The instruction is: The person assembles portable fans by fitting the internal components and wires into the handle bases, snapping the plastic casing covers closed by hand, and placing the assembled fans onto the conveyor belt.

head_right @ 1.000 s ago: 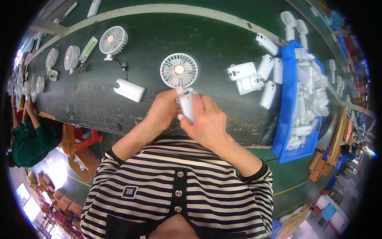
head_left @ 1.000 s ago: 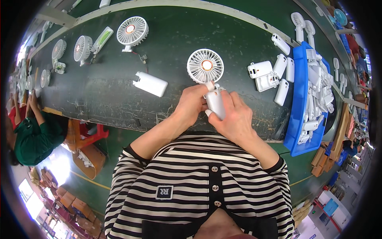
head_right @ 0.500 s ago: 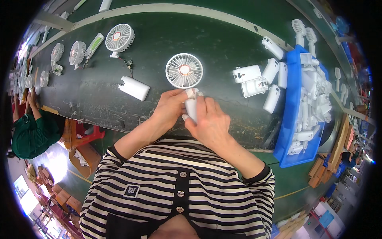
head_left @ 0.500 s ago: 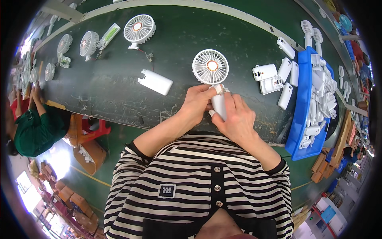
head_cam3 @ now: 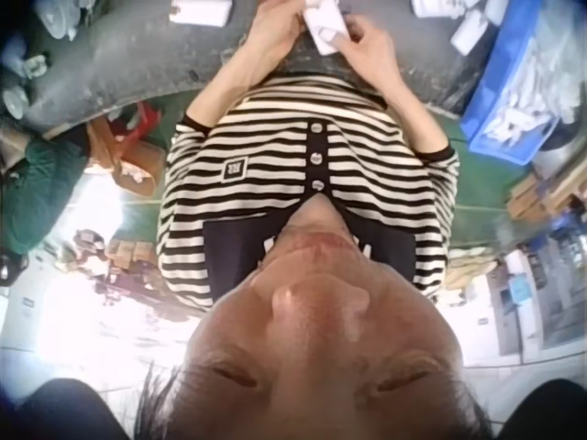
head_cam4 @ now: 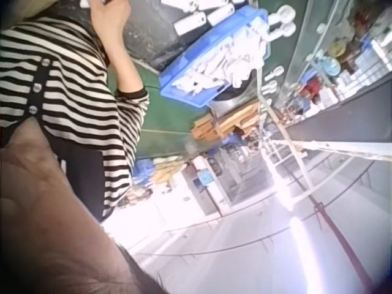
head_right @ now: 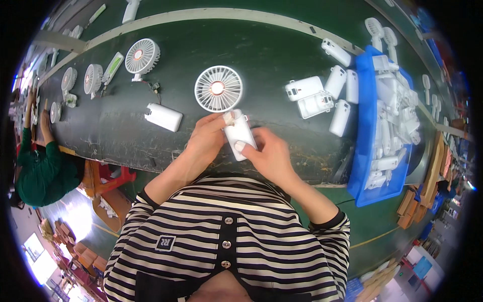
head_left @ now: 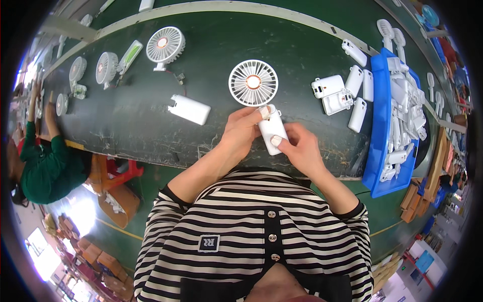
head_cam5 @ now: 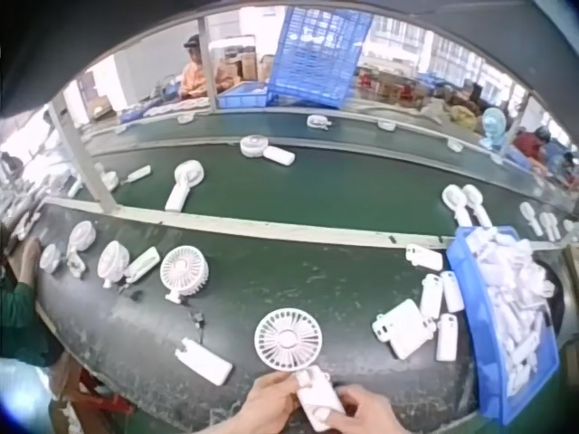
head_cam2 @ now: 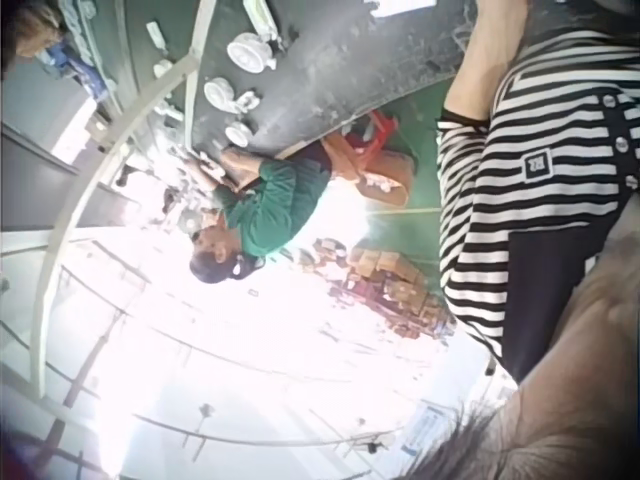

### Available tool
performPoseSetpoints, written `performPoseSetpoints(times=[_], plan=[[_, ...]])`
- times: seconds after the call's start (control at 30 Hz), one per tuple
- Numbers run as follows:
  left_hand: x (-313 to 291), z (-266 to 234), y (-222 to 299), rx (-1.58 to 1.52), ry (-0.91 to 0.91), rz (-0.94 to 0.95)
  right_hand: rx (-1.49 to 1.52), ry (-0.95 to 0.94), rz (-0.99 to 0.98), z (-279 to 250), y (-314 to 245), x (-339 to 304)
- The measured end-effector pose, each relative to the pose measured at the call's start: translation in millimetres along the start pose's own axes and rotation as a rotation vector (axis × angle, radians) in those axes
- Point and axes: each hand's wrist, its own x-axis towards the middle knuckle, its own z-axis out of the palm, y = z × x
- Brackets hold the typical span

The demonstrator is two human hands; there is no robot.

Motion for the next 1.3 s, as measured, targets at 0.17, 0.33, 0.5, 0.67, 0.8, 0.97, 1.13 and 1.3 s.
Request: performPoseSetpoints(times=[0.17,0.33,0.5,0.67,0.8,0.97,1.13,1.3], plan=[[2,-3,-5,-0.014,-0.083,0.069,0.343,-0.232,-0.011,4,7,13],[3,-4,-4,-0.008,-0.103,0.079,0.372,-0.231,-0.028,3,5,11],[1,-1,-4,-0.015,-0.168,0.091,0.323,-0.248,0.001,1,-3,10],[4,4,-4,-0.006,-0.211,0.145,0.355,-0.135,0.001,9,-7,15],[2,9,-4,-0.031,-0.19,0.189,0.345,-0.089,-0.054,10,-3,16],[3,8,-10,0.045,-0.219,0.236,0.357,-0.088,-0.076,8,-1,16],[3,9,-13,0.006,-0.234,0.272,0.388,-0.063,-0.103,10,-1,16],[5,11,-15,0.006,-0.207,0.305,0.383,-0.026,-0.068,9,-3,16]])
